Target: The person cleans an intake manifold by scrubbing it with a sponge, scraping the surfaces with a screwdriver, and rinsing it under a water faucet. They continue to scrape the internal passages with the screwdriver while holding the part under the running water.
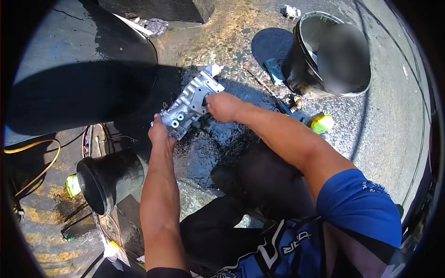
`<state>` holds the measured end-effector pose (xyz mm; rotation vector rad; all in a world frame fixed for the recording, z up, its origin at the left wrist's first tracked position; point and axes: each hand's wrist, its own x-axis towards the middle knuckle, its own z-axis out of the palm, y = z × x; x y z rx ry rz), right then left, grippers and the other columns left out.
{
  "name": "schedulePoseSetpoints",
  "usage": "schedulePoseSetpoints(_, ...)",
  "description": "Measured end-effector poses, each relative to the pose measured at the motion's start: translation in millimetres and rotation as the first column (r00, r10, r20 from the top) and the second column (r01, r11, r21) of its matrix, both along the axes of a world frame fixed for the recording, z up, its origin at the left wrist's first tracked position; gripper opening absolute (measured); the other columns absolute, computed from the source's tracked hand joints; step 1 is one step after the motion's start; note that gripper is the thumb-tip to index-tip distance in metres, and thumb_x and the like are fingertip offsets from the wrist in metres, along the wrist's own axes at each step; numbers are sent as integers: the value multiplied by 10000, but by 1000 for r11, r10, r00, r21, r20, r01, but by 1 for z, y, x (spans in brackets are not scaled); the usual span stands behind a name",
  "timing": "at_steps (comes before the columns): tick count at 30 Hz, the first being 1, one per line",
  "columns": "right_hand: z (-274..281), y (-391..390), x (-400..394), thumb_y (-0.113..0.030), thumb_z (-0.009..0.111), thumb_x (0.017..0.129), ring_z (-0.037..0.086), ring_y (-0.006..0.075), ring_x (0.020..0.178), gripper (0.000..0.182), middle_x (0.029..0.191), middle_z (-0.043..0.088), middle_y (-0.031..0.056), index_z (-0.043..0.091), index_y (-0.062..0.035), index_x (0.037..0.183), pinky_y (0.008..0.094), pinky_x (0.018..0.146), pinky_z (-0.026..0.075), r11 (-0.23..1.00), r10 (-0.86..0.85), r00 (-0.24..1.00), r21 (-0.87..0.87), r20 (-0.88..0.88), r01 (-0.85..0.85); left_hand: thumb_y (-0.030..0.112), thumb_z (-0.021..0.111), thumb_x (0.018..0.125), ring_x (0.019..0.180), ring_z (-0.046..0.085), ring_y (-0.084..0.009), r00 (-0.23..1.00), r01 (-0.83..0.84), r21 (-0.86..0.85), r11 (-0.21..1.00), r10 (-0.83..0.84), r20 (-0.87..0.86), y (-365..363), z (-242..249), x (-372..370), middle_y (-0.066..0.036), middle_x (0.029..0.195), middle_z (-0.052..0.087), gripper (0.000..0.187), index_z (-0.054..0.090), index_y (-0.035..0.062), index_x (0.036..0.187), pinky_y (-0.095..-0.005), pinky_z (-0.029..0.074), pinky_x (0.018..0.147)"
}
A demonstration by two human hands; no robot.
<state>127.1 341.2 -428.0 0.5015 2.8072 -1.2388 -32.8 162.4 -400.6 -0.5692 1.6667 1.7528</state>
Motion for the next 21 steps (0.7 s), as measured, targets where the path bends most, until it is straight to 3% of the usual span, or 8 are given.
schedulePoseSetpoints(4, 13, 2, 20, -169, 574, 865, 659, 460, 801, 205, 831, 685, 252, 642, 18, 915, 542, 754, 522, 995, 97, 995, 30, 38, -98, 319, 502, 1064, 908, 699, -333, 998, -10, -81, 997, 5, -61, -1, -6, 5, -157, 1070, 659, 356, 571, -21, 1142, -561, 594, 762)
schedulePoseSetpoints(8, -14, -4, -1, -172, 579, 870, 660, 461, 801, 208, 813, 685, 232, 641, 21, 915, 535, 747, 530, 996, 80, 996, 30, 29, -81, 301, 494, 1068, 893, 700, -327, 995, -38, -38, 999, 34, -94, -3, -16, 10, -159, 1074, 661, 346, 570, -29, 1141, -523, 598, 782)
schedulePoseSetpoints(11, -18, -7, 30, -164, 569, 886, 654, 467, 800, 209, 810, 673, 221, 629, 25, 952, 528, 749, 532, 994, 110, 994, -7, -23, -110, 294, 492, 1069, 890, 700, -333, 994, -34, -46, 998, 29, -108, -5, -17, 13, -174, 1072, 659, 348, 567, -37, 1141, -527, 597, 780)
schedulePoseSetpoints(14, -12, -6, 31, -192, 593, 892, 678, 433, 926, 285, 935, 703, 246, 641, 61, 1012, 497, 844, 535, 994, 106, 992, -45, 67, -103, 300, 494, 1068, 876, 699, -328, 994, -46, -59, 997, 40, -102, -1, -14, 14, -167, 1067, 661, 358, 564, -41, 1151, -541, 594, 760)
schedulePoseSetpoints(17, -1, -1, 40, -330, 596, 953, 651, 438, 1014, 408, 1036, 675, 269, 625, 68, 1035, 496, 917, 504, 986, 100, 995, -133, -14, -101, 326, 489, 1066, 931, 690, -341, 994, -9, -91, 996, -1, -107, -4, -18, 10, -169, 1121, 650, 371, 556, -23, 1175, -573, 585, 784)
schedulePoseSetpoints(18, 5, 9, 52, -453, 588, 972, 615, 440, 1093, 540, 1138, 635, 283, 602, 76, 1082, 502, 965, 476, 974, 110, 994, -200, 7, -107, 339, 479, 1067, 972, 686, -350, 994, -3, -111, 994, -9, -106, -4, -18, 10, -171, 1155, 645, 370, 555, -4, 1184, -597, 578, 806)
schedulePoseSetpoints(20, 3, 33, 97, -440, 593, 971, 581, 434, 1165, 612, 1216, 618, 261, 525, 56, 1324, 480, 1002, 472, 973, -35, 999, -227, 1, 34, 366, 482, 1063, 1027, 677, -346, 995, 6, -126, 992, -18, -97, -5, -16, 14, -160, 1194, 644, 367, 569, 35, 1196, -613, 558, 839)
schedulePoseSetpoints(21, -2, 51, 126, -402, 602, 966, 565, 421, 1201, 615, 1258, 606, 249, 489, 29, 1390, 462, 1030, 459, 960, -62, 990, -263, 124, 93, 380, 494, 1056, 1048, 667, -339, 997, 6, -139, 990, -17, -74, -6, -18, 13, -148, 1196, 646, 365, 577, 55, 1202, -616, 540, 859)
